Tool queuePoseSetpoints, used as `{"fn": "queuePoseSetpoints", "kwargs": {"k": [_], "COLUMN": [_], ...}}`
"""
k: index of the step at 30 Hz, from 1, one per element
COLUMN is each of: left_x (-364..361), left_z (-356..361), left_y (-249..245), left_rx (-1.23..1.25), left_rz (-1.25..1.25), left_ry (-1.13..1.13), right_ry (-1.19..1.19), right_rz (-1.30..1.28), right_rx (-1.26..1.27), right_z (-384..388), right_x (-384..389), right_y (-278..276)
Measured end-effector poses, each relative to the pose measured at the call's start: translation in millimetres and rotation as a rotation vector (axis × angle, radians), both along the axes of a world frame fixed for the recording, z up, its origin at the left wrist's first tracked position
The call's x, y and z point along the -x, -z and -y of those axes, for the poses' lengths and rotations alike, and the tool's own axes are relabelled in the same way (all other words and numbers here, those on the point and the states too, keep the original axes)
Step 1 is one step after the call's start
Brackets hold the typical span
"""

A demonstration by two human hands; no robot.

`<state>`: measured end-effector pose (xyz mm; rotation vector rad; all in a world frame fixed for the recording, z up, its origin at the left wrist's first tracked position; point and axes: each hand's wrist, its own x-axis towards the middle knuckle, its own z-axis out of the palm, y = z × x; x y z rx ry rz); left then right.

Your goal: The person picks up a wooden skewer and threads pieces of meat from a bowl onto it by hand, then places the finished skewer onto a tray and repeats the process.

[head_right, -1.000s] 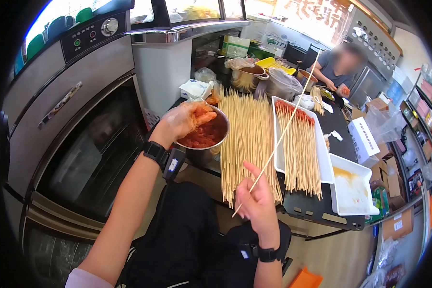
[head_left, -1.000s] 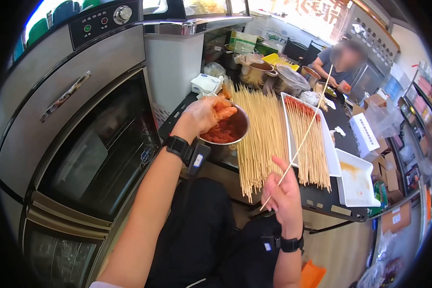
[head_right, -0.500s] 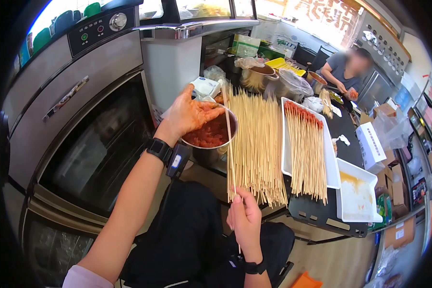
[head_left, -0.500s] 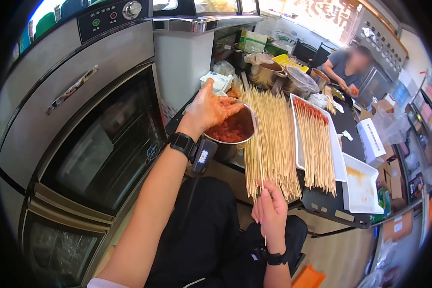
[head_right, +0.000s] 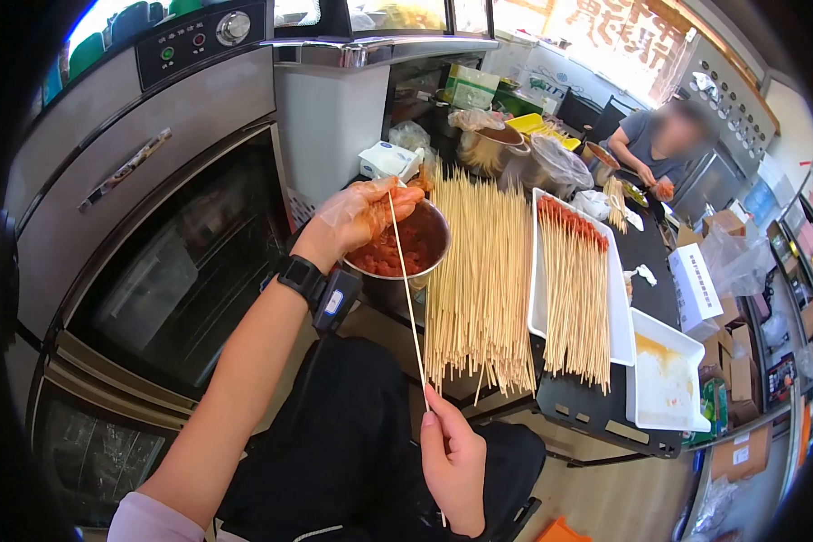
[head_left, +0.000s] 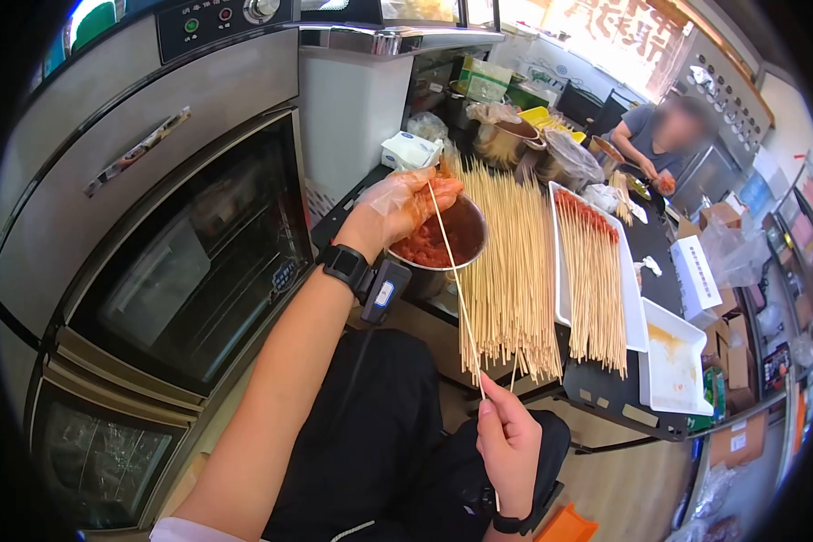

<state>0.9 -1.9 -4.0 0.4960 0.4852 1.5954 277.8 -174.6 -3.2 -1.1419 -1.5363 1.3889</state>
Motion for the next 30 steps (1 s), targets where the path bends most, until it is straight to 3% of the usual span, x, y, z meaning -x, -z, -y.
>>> {"fn": "queuePoseSetpoints", "kwargs": {"k": [10, 30], "left_x": [-1.3, -5.0], "left_z": [-4.4, -5.5], "left_y": [2.4, 2.7], "left_rx": [0.002, -0.006], "left_rz": [0.001, -0.23], "left_ry": [-0.086, -0.139], "right_ry": [-0.011, 0.001], "right_rz": [0.122, 0.278], "right_rx": [-0.1, -0.323], "right_z": [7.3, 1.7], "right_x": [-0.4, 16.7], "right_y": [-3.2, -3.9]}}
